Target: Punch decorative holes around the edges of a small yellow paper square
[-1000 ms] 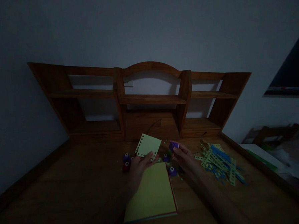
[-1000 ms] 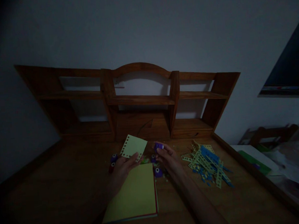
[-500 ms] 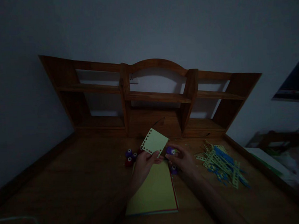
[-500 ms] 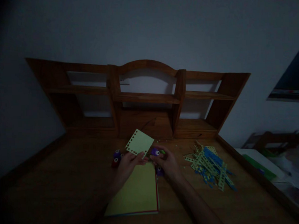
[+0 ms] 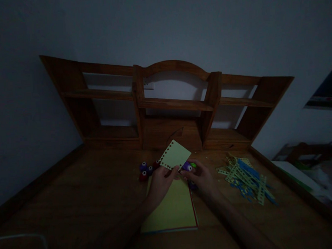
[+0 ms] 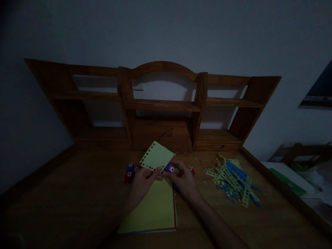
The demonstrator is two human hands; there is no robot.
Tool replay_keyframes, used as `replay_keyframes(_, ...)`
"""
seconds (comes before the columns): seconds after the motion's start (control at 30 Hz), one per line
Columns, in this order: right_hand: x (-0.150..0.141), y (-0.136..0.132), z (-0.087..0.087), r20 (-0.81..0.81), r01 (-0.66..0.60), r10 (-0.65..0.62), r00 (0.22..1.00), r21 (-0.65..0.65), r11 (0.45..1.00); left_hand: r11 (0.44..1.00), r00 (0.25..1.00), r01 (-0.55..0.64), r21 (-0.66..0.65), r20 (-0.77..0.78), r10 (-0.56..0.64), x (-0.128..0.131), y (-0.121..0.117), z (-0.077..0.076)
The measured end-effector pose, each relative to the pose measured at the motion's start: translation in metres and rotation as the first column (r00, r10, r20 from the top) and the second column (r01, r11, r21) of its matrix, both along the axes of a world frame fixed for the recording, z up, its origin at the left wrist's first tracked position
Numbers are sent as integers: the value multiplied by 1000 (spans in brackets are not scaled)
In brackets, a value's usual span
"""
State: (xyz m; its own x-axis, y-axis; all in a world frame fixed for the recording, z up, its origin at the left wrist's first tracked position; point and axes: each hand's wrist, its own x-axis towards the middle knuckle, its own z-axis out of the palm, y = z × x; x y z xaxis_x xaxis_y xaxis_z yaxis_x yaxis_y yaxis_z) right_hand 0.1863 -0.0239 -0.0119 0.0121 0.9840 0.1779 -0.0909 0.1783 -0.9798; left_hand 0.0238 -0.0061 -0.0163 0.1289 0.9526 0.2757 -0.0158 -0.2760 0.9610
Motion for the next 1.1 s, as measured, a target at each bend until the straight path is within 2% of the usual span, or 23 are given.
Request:
replay_keyframes(0.2, -3, -1, 1, -57, -25, 26, 998, 4, 1000, 1000, 996, 5, -12, -93, -7, -2, -5, 7)
replay_keyframes(0.4, -4, -5, 5, -35, -35, 35, 999, -3, 999, 998, 994, -60, -11, -96, 59, -2, -3, 5)
replay_keyframes(0.63, -6, -10, 11, -70, -78, 78, 994, 14, 997, 993, 974, -115, 35, -193, 120, -5, -2, 7)
replay_keyframes(1.1, -4, -7, 9, -21, -84, 85, 996, 22, 996, 988, 950, -138, 67, -272, 151, -7, -4, 14)
